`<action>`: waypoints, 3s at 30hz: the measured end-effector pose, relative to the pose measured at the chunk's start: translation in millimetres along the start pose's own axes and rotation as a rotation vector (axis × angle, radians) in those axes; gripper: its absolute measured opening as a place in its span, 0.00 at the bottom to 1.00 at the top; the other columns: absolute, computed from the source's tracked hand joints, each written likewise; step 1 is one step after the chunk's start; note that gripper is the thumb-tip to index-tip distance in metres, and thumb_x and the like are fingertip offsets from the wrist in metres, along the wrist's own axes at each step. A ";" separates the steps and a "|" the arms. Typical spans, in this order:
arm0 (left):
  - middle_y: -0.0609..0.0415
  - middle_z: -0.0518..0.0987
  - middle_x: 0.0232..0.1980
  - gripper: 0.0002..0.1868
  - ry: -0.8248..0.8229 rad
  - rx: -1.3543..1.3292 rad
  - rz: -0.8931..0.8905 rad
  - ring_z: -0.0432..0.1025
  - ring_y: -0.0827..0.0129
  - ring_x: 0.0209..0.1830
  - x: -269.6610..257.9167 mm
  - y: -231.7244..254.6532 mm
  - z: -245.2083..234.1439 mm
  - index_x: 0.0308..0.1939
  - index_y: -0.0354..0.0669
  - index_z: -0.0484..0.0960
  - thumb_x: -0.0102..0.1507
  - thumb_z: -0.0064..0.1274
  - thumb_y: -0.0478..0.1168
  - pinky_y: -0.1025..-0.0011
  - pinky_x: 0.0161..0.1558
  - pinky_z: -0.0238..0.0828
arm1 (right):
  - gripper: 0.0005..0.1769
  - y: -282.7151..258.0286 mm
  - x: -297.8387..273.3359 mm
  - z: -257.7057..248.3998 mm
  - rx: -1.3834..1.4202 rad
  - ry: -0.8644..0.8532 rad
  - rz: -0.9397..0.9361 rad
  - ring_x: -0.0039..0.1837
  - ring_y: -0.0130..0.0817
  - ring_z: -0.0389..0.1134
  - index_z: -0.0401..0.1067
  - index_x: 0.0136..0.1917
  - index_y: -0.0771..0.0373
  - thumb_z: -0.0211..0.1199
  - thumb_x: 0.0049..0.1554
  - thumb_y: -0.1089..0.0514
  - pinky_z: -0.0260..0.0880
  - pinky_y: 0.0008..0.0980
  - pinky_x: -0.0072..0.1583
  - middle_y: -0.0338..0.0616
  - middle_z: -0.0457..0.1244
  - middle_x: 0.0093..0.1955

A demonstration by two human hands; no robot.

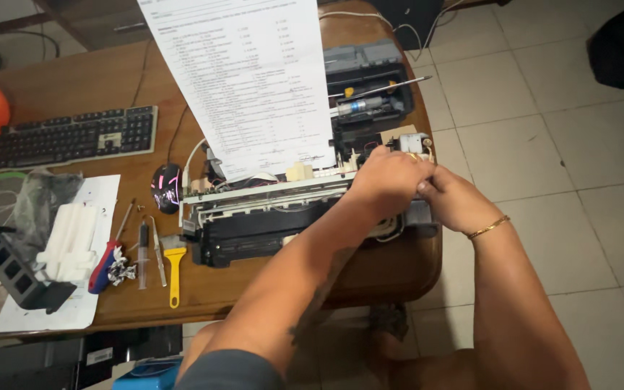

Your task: The person works on a disassembled printer placed on a wooden table. They route a flat ribbon cable, use a syringe to inject fluid into a component, and use a screwdriver to remove a small part. The person also briefly uses a computer mouse.

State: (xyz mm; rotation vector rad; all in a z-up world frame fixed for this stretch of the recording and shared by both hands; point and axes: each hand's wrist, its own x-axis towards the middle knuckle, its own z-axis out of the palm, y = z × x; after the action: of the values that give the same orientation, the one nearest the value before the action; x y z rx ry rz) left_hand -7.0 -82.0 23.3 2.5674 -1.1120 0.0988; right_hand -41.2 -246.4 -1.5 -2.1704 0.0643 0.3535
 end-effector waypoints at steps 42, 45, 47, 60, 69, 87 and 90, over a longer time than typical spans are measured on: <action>0.45 0.82 0.46 0.10 0.606 -0.383 -0.511 0.77 0.55 0.48 -132.4 -24.5 -56.7 0.45 0.36 0.83 0.60 0.59 0.31 0.64 0.51 0.73 | 0.17 53.5 7.8 -0.3 0.055 0.150 -0.096 0.38 0.27 0.60 0.73 0.42 0.63 0.61 0.61 0.47 0.64 0.32 0.42 0.38 0.63 0.33; 0.45 0.82 0.44 0.11 0.581 -0.379 -0.529 0.77 0.55 0.45 -131.3 -23.3 -59.3 0.46 0.36 0.83 0.60 0.60 0.31 0.64 0.49 0.74 | 0.17 53.1 7.7 0.1 0.056 0.155 -0.102 0.36 0.26 0.58 0.73 0.40 0.63 0.62 0.61 0.47 0.63 0.31 0.41 0.36 0.62 0.31; 0.46 0.82 0.42 0.10 0.489 -0.361 -0.578 0.77 0.56 0.42 -129.6 -22.9 -60.0 0.45 0.38 0.84 0.60 0.60 0.34 0.63 0.47 0.74 | 0.17 53.9 7.9 -0.1 0.065 0.156 -0.106 0.36 0.25 0.58 0.72 0.40 0.63 0.62 0.61 0.47 0.62 0.31 0.40 0.35 0.61 0.31; 0.41 0.79 0.26 0.15 0.435 -0.005 -0.470 0.75 0.44 0.29 -100.0 -7.0 13.9 0.23 0.38 0.80 0.61 0.53 0.43 0.51 0.34 0.72 | 0.16 64.7 12.8 2.2 0.087 0.156 -0.107 0.36 0.24 0.58 0.73 0.40 0.62 0.62 0.61 0.47 0.61 0.30 0.40 0.33 0.61 0.31; 0.39 0.79 0.27 0.14 0.429 -0.084 -0.518 0.74 0.42 0.28 -96.8 -4.9 8.0 0.24 0.37 0.80 0.59 0.55 0.44 0.51 0.33 0.72 | 0.16 63.8 11.5 2.5 0.114 0.141 -0.070 0.37 0.24 0.57 0.73 0.41 0.62 0.62 0.61 0.48 0.61 0.29 0.40 0.33 0.61 0.32; 0.37 0.79 0.29 0.14 0.367 -0.132 -0.575 0.75 0.41 0.29 -94.0 -3.6 2.6 0.25 0.36 0.81 0.59 0.54 0.44 0.50 0.35 0.72 | 0.18 67.3 14.3 4.1 0.151 0.129 -0.047 0.36 0.25 0.56 0.73 0.40 0.62 0.62 0.61 0.46 0.60 0.29 0.39 0.33 0.61 0.31; 0.37 0.79 0.28 0.14 0.378 -0.126 -0.565 0.74 0.41 0.29 -93.4 -3.8 3.0 0.24 0.36 0.81 0.59 0.54 0.43 0.50 0.35 0.72 | 0.18 66.3 13.6 4.2 0.165 0.128 -0.074 0.36 0.23 0.57 0.73 0.40 0.62 0.62 0.61 0.46 0.60 0.28 0.40 0.32 0.61 0.32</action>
State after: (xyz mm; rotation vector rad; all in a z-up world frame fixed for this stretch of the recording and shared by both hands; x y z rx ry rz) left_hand -69.0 -15.7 1.1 2.5022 -0.2362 0.3424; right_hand -40.8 -280.8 -59.8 -2.0236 0.0819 0.1608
